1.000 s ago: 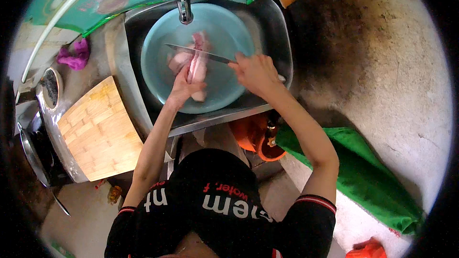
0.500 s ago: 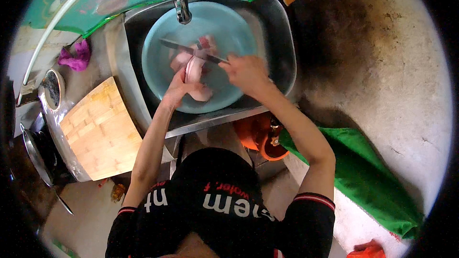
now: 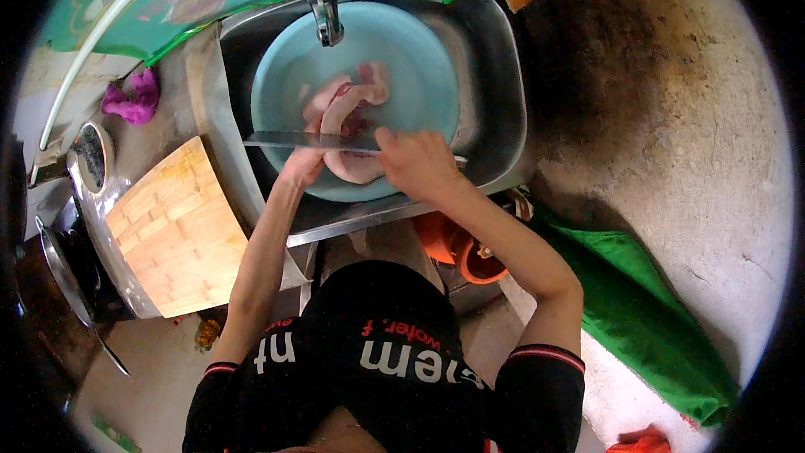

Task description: The person cleans a piece of raw meat in a blue basin using a cleaver to scrape the surface and running water from the tap. They repeatedly rinse and scrape the meat, handling it with both hands to ensure it is clean.

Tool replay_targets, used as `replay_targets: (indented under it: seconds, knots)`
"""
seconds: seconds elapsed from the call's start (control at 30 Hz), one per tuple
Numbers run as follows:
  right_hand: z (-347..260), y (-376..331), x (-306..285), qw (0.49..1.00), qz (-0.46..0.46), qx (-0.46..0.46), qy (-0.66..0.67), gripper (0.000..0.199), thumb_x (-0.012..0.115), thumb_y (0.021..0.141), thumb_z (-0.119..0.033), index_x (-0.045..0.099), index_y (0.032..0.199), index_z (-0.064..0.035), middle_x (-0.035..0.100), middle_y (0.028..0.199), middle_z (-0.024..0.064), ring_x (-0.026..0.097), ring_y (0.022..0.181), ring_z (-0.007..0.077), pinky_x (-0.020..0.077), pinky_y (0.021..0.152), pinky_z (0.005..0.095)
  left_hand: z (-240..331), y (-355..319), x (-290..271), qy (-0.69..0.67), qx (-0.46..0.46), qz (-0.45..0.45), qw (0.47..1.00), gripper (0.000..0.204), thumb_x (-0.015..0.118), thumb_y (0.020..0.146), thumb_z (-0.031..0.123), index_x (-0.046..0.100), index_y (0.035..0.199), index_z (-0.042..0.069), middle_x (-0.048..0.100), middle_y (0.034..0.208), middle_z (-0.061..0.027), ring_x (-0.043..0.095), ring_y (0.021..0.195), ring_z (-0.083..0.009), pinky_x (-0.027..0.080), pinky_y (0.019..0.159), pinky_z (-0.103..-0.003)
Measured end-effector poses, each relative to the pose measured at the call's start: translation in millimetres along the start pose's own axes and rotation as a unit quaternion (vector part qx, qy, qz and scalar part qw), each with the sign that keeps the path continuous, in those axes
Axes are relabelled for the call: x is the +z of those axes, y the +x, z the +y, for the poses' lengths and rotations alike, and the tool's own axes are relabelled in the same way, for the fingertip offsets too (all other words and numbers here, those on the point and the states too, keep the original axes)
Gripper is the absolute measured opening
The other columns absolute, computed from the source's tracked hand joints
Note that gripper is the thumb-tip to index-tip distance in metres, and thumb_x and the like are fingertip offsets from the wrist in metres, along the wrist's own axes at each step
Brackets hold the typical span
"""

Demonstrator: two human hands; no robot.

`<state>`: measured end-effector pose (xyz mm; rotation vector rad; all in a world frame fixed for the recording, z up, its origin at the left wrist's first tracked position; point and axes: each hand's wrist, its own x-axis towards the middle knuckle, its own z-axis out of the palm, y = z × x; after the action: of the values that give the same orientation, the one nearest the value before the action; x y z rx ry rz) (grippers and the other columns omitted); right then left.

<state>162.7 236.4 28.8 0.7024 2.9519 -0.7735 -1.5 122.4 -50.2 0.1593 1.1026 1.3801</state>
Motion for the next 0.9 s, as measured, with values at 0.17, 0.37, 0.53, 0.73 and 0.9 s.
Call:
replay_targets:
  seconds: [0.17,0.37,0.53,0.73,0.9]
  knots:
    - [38,22,-5,0.997,0.02,0.072,-0.026,0.026,0.058,0.09,-0.031,0.052,0.086,-0.0065,0.06,0.065,0.017,0.06,0.065,0.0393,0.0457,0.059,0.0496,-19,4,-23,-0.086,-0.046,-0.068,0.993,0.049,0.068,0.071,0.003,0.051,0.117,0.002,0.058,0.096,-0.0047,0.059,0.084,-0.0177,0.047,0.078,-0.031]
    - [13,1,-2,0.999,-0.028,0.029,-0.035,0.033,0.053,0.092,-0.039,0.054,0.09,-0.0063,0.064,0.071,0.0178,0.062,0.064,0.0408,0.0475,0.06,0.0507,-13,4,-12,-0.074,-0.034,-0.029,0.996,0.048,0.064,0.067,0.008,0.05,0.113,0.004,0.055,0.089,-0.005,0.056,0.083,-0.0177,0.049,0.075,-0.033]
    - [49,9,27,0.998,0.037,0.035,-0.037,0.033,0.055,0.091,-0.039,0.053,0.086,-0.0071,0.063,0.068,0.017,0.062,0.062,0.0393,0.0476,0.055,0.0501,-13,2,-16,-0.128,-0.065,-0.07,0.987,0.05,0.064,0.068,0.007,0.049,0.116,0.004,0.054,0.084,-0.0035,0.056,0.08,-0.018,0.05,0.074,-0.034]
    - [33,13,0,0.994,-0.016,0.074,-0.075,0.029,0.056,0.09,-0.037,0.053,0.087,-0.008,0.061,0.061,0.0155,0.062,0.059,0.0378,0.0476,0.054,0.0502,-14,2,-14,-0.163,-0.079,-0.059,0.982,0.047,0.063,0.066,0.005,0.051,0.111,0.004,0.052,0.082,-0.0028,0.055,0.076,-0.017,0.049,0.073,-0.034]
    - [37,3,13,0.997,0.035,0.015,-0.061,0.026,0.057,0.09,-0.036,0.056,0.089,-0.0095,0.061,0.06,0.0152,0.062,0.06,0.0381,0.0477,0.058,0.052,-12,3,-15,-0.16,-0.083,-0.084,0.98,0.039,0.064,0.066,0.008,0.05,0.103,0.007,0.051,0.08,-0.0027,0.054,0.075,-0.0159,0.048,0.072,-0.033]
